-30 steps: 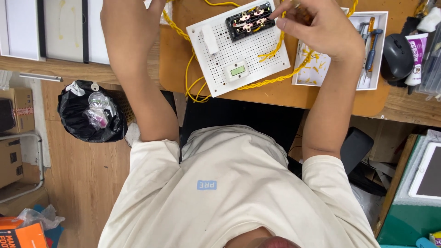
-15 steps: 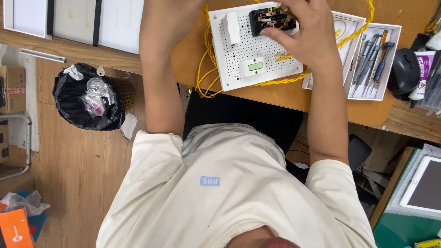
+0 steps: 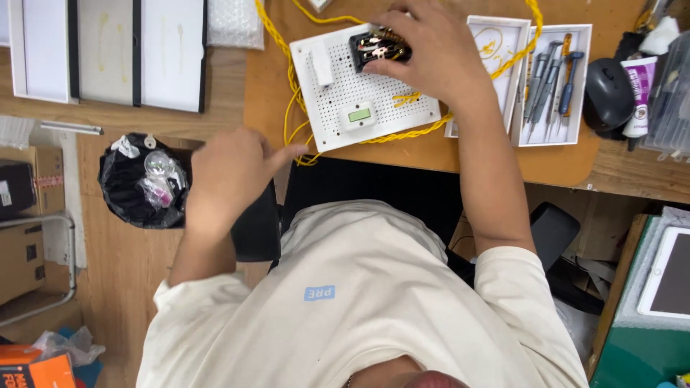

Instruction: The person assembles an electrical power strip by screwing a socket module and a switch onto a perforated board. They use a screwdriver to tighten screws into the board and secure the components, then connect yellow wires to the terminals.

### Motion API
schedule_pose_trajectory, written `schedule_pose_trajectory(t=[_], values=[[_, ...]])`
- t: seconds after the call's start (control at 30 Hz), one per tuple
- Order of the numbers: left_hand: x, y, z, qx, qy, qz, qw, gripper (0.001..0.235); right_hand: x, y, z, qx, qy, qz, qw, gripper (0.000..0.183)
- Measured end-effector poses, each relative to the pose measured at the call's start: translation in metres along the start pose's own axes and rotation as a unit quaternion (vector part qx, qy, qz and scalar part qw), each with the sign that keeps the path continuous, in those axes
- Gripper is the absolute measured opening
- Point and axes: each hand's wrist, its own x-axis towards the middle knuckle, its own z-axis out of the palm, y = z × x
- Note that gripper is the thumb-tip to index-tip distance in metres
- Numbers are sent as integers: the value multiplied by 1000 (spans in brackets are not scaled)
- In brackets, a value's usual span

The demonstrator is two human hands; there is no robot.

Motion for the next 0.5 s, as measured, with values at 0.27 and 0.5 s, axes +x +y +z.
schedule_pose_trajectory(t=[0.27, 0.5], values=[[35, -38, 136, -243, -51, 122, 961, 71, 2, -3, 3, 4, -64, 66, 996, 63], [23, -29, 198, -252, -72, 243, 934, 33, -2, 3, 8, 2, 4, 19, 1000, 58]])
